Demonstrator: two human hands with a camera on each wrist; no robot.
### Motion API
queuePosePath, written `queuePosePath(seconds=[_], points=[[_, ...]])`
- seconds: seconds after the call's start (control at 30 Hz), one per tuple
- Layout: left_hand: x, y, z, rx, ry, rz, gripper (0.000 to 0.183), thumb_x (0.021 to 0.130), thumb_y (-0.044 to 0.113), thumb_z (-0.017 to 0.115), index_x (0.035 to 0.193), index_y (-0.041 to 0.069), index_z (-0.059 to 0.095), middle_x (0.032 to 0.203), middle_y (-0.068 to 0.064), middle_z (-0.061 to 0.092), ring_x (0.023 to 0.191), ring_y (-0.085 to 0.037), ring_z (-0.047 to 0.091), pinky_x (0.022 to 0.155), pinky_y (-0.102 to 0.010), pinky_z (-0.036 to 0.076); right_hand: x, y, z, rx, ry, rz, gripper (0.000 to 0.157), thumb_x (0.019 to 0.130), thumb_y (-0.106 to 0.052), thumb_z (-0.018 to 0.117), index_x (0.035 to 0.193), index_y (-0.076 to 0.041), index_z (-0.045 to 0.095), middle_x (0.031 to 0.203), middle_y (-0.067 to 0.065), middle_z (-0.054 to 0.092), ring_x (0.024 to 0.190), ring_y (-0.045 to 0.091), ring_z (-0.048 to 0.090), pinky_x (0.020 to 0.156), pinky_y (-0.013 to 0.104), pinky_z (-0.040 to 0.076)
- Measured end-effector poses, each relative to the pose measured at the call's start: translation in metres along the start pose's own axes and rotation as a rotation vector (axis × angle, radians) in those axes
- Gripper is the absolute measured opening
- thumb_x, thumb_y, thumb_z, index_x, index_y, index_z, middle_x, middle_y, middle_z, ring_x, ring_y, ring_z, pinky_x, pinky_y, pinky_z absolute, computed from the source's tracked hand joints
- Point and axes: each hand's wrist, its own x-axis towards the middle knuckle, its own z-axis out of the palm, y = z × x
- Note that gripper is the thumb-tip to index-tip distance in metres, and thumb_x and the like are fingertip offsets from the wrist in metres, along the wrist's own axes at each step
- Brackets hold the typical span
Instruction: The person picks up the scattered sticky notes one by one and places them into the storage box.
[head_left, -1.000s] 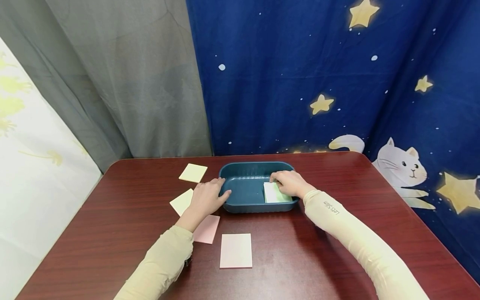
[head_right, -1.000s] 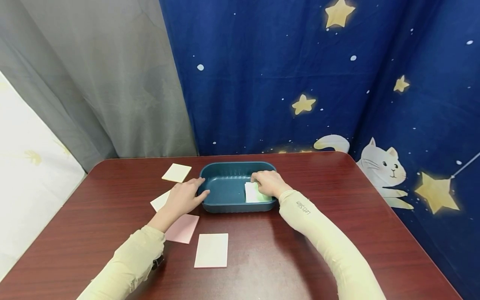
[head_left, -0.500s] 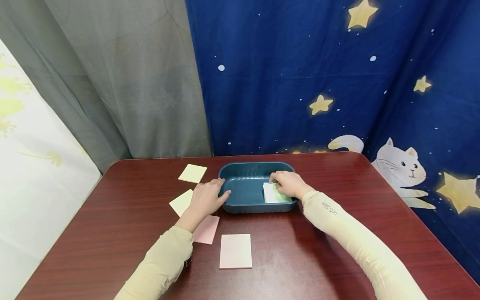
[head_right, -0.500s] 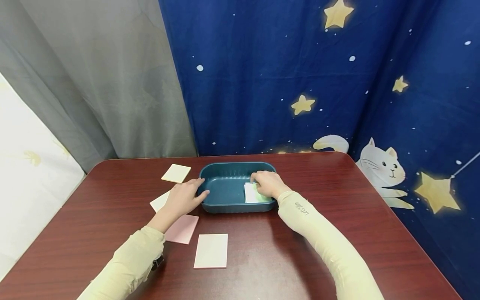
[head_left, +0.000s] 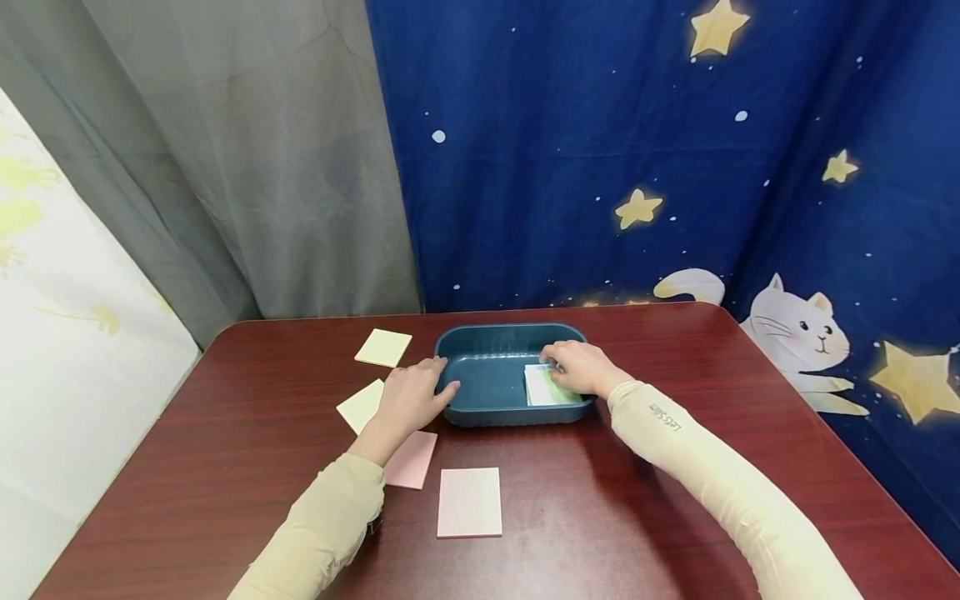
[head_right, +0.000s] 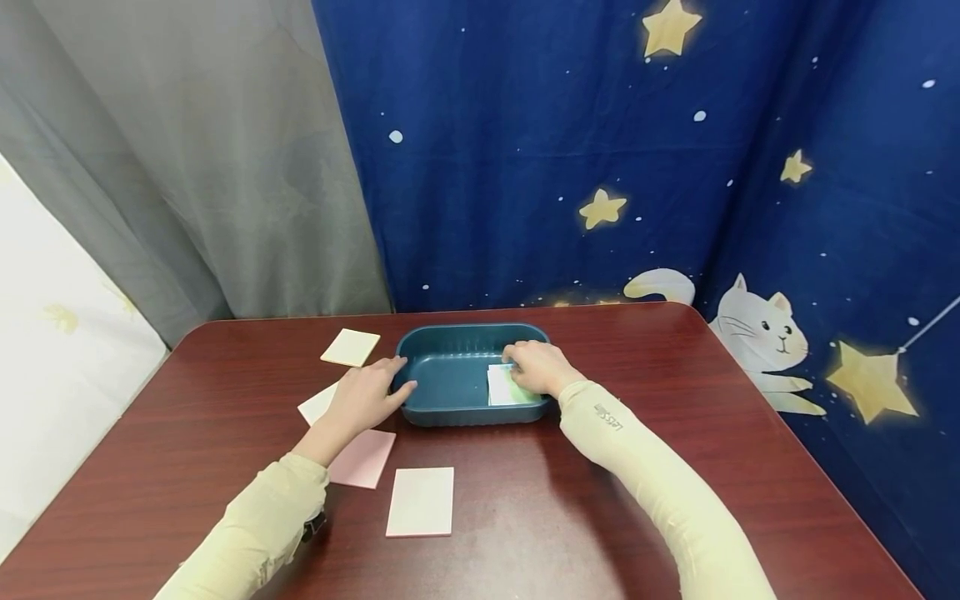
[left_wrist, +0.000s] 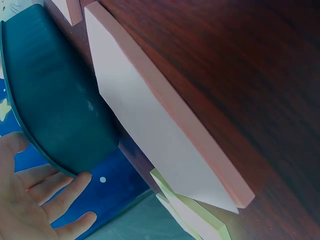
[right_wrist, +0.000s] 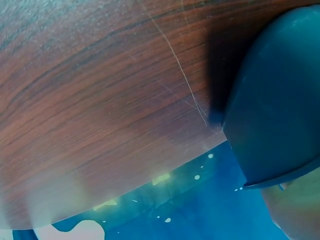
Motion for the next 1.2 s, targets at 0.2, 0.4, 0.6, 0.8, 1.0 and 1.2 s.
queuePosePath(seconds=[0.2,0.4,0.6,0.8,1.0,1.2], points=[[-0.001,0.001,-0.001,-0.005,-0.003,0.003,0.048,0.084,0.037,0.055,0.117,0.001,0.056,0.111,-0.014,0.057,0.090,-0.029,0.058,0.076,-0.046,0.043,-0.004,0.006,-0.006,0.026,0.028,-0.065,0.018,0.079,-0.014,0.059,0.096,-0.011,0.061,0.086,0.001,0.058,0.077,0.018,0.055,0.063,0.037,0.044],[0.000,0.002,-0.002,0.003,-0.005,0.003,0.049,0.084,0.038,0.054,0.117,0.002,0.056,0.111,-0.014,0.057,0.089,-0.029,0.058,0.076,-0.045,0.043,-0.011,-0.001,-0.029,-0.012,-0.033,-0.027,0.022,0.080,-0.013,0.059,0.101,-0.008,0.061,0.093,0.008,0.059,0.081,0.021,0.055,0.067,0.039,0.044],[0.001,0.002,-0.002,0.004,0.000,0.005,0.049,0.084,0.038,0.054,0.117,0.001,0.056,0.110,-0.014,0.058,0.088,-0.029,0.058,0.075,-0.045,0.043,-0.018,-0.002,-0.044,-0.082,-0.100,0.006,0.029,0.081,-0.021,0.060,0.108,-0.010,0.059,0.101,0.008,0.056,0.091,0.024,0.050,0.072,0.041,0.043],[0.002,0.002,-0.001,0.004,0.008,0.007,0.048,0.084,0.038,0.054,0.117,0.002,0.056,0.110,-0.014,0.058,0.087,-0.029,0.059,0.074,-0.045,0.044,-0.030,-0.006,-0.053,-0.070,-0.143,0.053,0.044,0.080,-0.032,0.061,0.117,-0.008,0.055,0.116,0.012,0.050,0.103,0.028,0.045,0.078,0.045,0.041],[0.001,0.001,-0.001,0.001,0.008,0.009,0.048,0.084,0.038,0.055,0.116,0.002,0.057,0.111,-0.014,0.058,0.088,-0.029,0.059,0.073,-0.045,0.044,-0.040,-0.005,-0.052,-0.048,-0.173,0.092,0.053,0.079,-0.040,0.061,0.121,-0.008,0.052,0.122,0.013,0.048,0.107,0.029,0.043,0.079,0.047,0.040],[-0.001,0.001,-0.001,-0.003,-0.005,0.007,0.049,0.084,0.038,0.054,0.116,0.002,0.056,0.113,-0.014,0.056,0.090,-0.029,0.058,0.074,-0.046,0.044,-0.049,-0.005,-0.054,-0.010,-0.201,0.135,0.062,0.077,-0.051,0.058,0.123,-0.010,0.051,0.120,0.012,0.050,0.105,0.027,0.043,0.079,0.048,0.040]])
